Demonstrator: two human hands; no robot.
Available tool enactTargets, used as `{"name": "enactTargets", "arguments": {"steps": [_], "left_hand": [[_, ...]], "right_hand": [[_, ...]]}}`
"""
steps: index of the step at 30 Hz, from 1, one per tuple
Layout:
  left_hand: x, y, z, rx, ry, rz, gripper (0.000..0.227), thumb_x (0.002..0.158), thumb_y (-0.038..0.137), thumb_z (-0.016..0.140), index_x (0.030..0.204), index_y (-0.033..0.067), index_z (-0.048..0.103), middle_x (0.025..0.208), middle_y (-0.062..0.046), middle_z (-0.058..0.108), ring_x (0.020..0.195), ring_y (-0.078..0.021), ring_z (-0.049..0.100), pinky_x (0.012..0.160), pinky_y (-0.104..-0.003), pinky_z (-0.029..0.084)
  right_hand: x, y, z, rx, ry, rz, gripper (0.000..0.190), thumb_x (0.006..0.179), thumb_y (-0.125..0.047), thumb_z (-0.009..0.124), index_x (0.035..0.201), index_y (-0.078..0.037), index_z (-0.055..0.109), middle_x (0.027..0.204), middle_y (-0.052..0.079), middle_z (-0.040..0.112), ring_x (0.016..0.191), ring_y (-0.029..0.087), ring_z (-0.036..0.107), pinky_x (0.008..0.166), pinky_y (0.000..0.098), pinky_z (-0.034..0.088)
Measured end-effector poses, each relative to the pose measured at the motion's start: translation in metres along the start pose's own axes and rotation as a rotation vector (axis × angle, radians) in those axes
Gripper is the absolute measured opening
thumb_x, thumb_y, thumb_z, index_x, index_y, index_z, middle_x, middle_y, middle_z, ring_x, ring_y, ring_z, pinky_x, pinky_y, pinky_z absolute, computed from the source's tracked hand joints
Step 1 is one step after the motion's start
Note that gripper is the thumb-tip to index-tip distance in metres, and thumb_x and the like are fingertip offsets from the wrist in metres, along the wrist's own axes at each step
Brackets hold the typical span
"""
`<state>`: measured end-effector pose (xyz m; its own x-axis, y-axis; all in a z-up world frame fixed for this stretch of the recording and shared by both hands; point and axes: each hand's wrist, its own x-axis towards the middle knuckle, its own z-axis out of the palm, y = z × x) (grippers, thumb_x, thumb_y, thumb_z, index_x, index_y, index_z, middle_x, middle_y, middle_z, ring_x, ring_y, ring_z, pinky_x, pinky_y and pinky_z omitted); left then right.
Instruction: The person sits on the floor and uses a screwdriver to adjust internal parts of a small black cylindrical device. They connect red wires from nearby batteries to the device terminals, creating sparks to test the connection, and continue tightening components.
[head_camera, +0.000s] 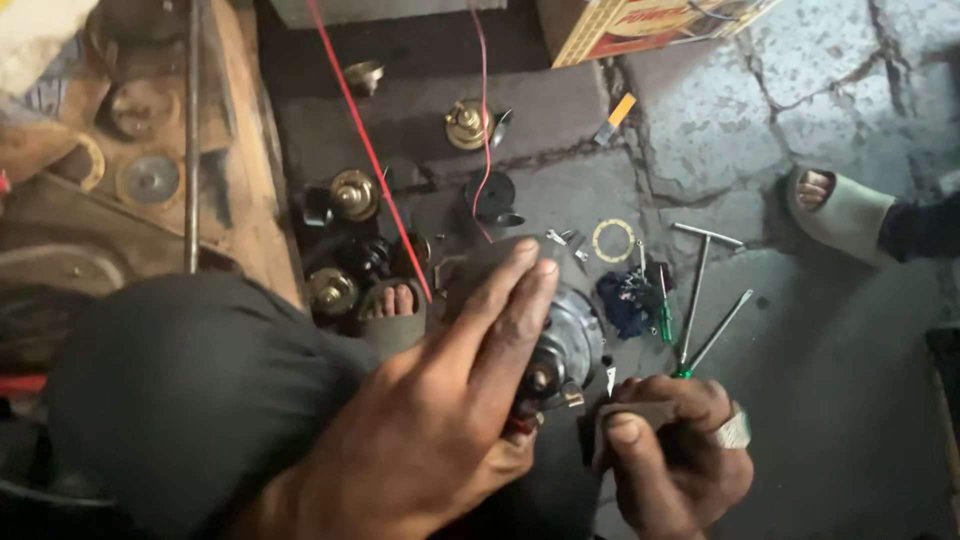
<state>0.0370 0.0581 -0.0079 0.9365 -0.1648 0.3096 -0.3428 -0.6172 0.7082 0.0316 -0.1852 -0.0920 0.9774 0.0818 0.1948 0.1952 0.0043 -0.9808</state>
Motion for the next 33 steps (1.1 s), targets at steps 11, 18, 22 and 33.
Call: {"name": "enactTargets", "arguments": {"steps": [11,18,22,33], "left_hand": [[-0.002,0.007,0.013,0.245,0.139,-0.201,0.084,0.067,0.044,0.092,0.141,0.0211,0.06,0.115,-0.014,0.059,0.097,-0.0314,0.068,0.073,-0.04,0.059],[0.006,0.008,0.016,0.193,0.17,-0.256,0.086,0.061,0.043,0.092,0.139,0.0213,0.061,0.109,-0.014,0.058,0.096,-0.0332,0.067,0.072,-0.041,0.059],[0.006,0.006,0.019,0.213,0.204,-0.222,0.086,0.061,0.042,0.092,0.138,0.0221,0.061,0.109,-0.014,0.058,0.099,-0.035,0.066,0.075,-0.043,0.058],[0.0,-0.026,0.029,0.091,0.26,-0.078,0.083,0.073,0.046,0.093,0.128,0.004,0.048,0.132,-0.024,0.053,0.122,-0.0411,0.059,0.104,-0.049,0.051]], "right_hand": [[0.019,-0.011,0.013,0.369,0.121,0.224,0.02,0.098,0.0,0.062,0.116,0.007,0.056,0.091,0.014,0.065,0.078,0.016,0.06,0.071,0.0279,0.049],[0.03,-0.023,0.028,0.17,0.084,0.246,0.016,0.096,0.001,0.068,0.109,0.006,0.061,0.095,0.008,0.065,0.084,0.011,0.06,0.077,0.024,0.049],[0.034,-0.028,0.026,0.174,0.072,0.25,0.015,0.096,0.0,0.07,0.107,0.007,0.062,0.095,0.007,0.064,0.082,0.011,0.059,0.073,0.0232,0.047],[0.053,0.245,-0.1,-0.39,0.195,0.614,0.026,0.095,-0.024,0.076,0.098,0.0,0.068,0.082,0.006,0.069,0.071,0.012,0.061,0.062,0.0287,0.048]]}}
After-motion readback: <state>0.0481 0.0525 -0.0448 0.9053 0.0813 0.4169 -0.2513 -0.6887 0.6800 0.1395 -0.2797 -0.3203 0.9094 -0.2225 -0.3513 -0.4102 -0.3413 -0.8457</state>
